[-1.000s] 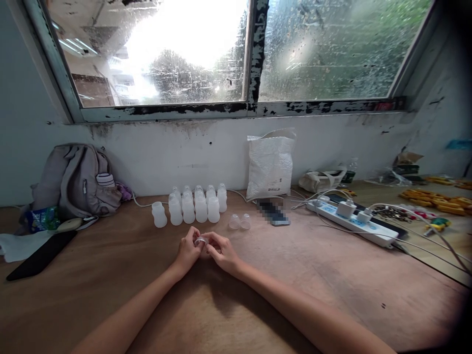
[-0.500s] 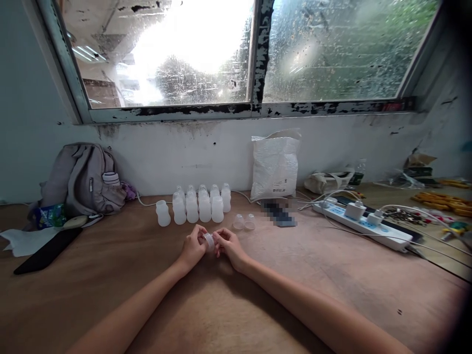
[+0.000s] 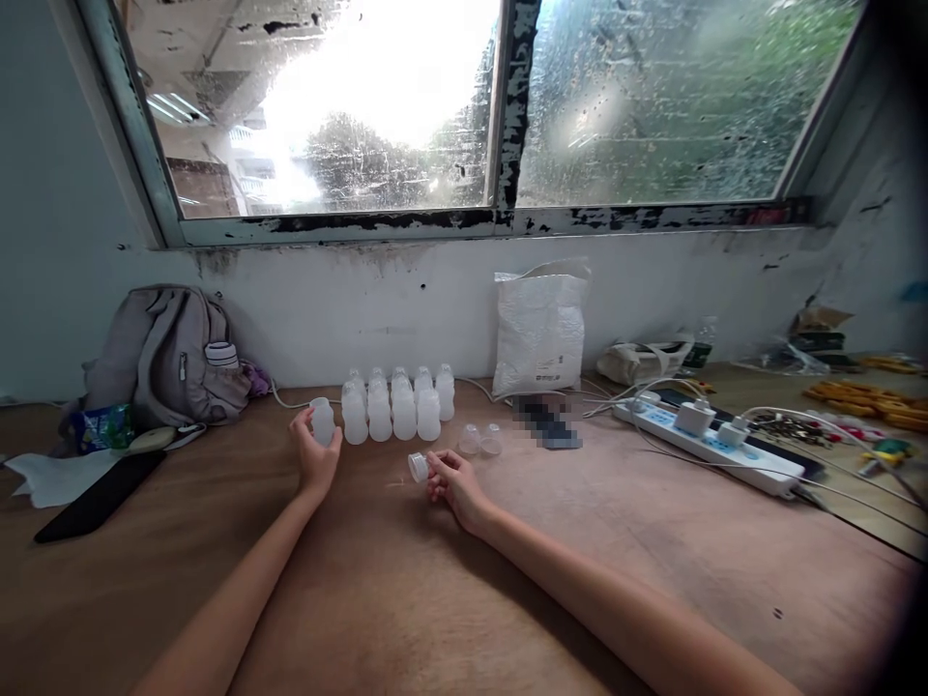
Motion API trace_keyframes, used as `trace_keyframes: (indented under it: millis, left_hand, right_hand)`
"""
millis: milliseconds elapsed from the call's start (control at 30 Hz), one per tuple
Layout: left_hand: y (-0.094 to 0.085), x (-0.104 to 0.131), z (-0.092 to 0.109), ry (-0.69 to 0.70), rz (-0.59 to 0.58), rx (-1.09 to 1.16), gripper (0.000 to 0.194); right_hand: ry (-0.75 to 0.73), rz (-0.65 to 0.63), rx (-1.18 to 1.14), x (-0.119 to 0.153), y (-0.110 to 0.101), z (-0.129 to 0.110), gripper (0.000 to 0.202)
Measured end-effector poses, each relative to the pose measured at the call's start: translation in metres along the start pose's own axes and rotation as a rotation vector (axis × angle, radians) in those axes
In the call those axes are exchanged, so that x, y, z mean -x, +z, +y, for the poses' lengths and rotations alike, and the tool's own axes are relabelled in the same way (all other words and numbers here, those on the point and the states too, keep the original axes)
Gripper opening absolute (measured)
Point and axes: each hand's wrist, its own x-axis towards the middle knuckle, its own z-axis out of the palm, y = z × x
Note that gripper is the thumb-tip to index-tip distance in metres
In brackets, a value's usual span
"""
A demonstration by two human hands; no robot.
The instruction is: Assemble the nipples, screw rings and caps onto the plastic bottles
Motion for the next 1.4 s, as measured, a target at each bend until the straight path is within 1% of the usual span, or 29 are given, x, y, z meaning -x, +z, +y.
trace_keyframes:
  millis: [100,200,267,333,433,500,567,633,667,733,800,833,867,900,933,967,1067,1133,1200,1300,1400]
  left_hand:
    - [-0.002,-0.009,-0.033,-0.128,0.006,-0.029,0.061]
    - [0.003,-0.013,-0.054,-0.253,-0.040,-0.028,0.068]
    - [0.007,-0.015,-0.061,-0.304,-0.079,-0.013,0.071]
    - [0.010,-0.019,-0.063,-0.334,-0.111,0.000,0.072]
    - [0.007,-0.026,-0.061,-0.362,-0.165,0.002,0.066]
    - [-0.001,-0.029,-0.056,-0.369,-0.213,-0.011,0.055]
    - [-0.011,-0.026,-0.046,-0.357,-0.255,-0.025,0.047]
    - [-0.021,-0.016,-0.031,-0.325,-0.297,-0.017,0.046]
    - [-0.025,-0.008,-0.022,-0.307,-0.339,0.001,0.045]
    - [-0.030,0.013,-0.001,-0.275,-0.492,0.063,0.041]
    - [-0.029,0.036,0.021,-0.268,-0.653,0.123,0.036]
    - [-0.028,0.046,0.031,-0.269,-0.735,0.153,0.035]
    - [-0.025,0.054,0.040,-0.277,-0.882,0.213,0.033]
    - [-0.021,0.060,0.047,-0.284,-0.980,0.265,0.031]
    - [-0.017,0.065,0.053,-0.287,-1.030,0.306,0.029]
    - [-0.013,0.068,0.058,-0.296,-1.064,0.342,0.028]
    - [-0.003,0.070,0.063,-0.381,-1.085,0.423,0.029]
    - [0.002,0.069,0.063,-0.465,-1.097,0.446,0.031]
    - [0.007,0.067,0.063,-0.511,-1.102,0.450,0.032]
    - [0.012,0.065,0.062,-0.502,-1.123,0.467,0.029]
    - [0.017,0.062,0.061,-0.497,-1.183,0.480,0.029]
  right_hand:
    - [0.010,-0.020,-0.002,0.000,0.000,0.000,0.040]
    - [0.019,-0.037,0.000,-0.001,-0.001,0.001,0.039]
    - [0.026,-0.048,0.002,-0.002,-0.001,0.002,0.039]
    - [0.035,-0.058,0.006,-0.002,-0.002,0.003,0.039]
    - [0.046,-0.067,0.010,-0.003,-0.003,0.004,0.039]
    - [0.050,-0.071,0.010,-0.003,-0.003,0.003,0.039]
    - [0.058,-0.074,0.007,-0.004,-0.004,0.002,0.039]
    - [0.067,-0.075,0.005,-0.006,-0.005,-0.002,0.039]
    - [0.069,-0.075,0.004,-0.007,-0.005,-0.004,0.039]
    - [0.061,-0.070,0.003,-0.008,-0.004,-0.009,0.039]
    - [0.040,-0.065,0.004,-0.008,-0.003,-0.015,0.037]
    - [0.029,-0.063,0.004,-0.008,-0.002,-0.019,0.036]
    - [0.017,-0.066,0.010,-0.007,-0.001,-0.023,0.035]
    - [0.002,-0.077,0.028,-0.007,-0.001,-0.027,0.034]
    - [-0.018,-0.096,0.059,-0.007,0.000,-0.032,0.033]
    - [-0.043,-0.121,0.101,-0.007,0.000,-0.037,0.033]
    - [-0.112,-0.236,0.257,-0.010,-0.002,-0.057,0.031]
    - [-0.102,-0.337,0.359,-0.015,-0.004,-0.070,0.031]
    - [-0.067,-0.435,0.460,-0.020,-0.007,-0.081,0.033]
    - [-0.031,-0.512,0.559,-0.026,-0.010,-0.091,0.036]
    - [-0.011,-0.552,0.599,-0.029,-0.014,-0.094,0.035]
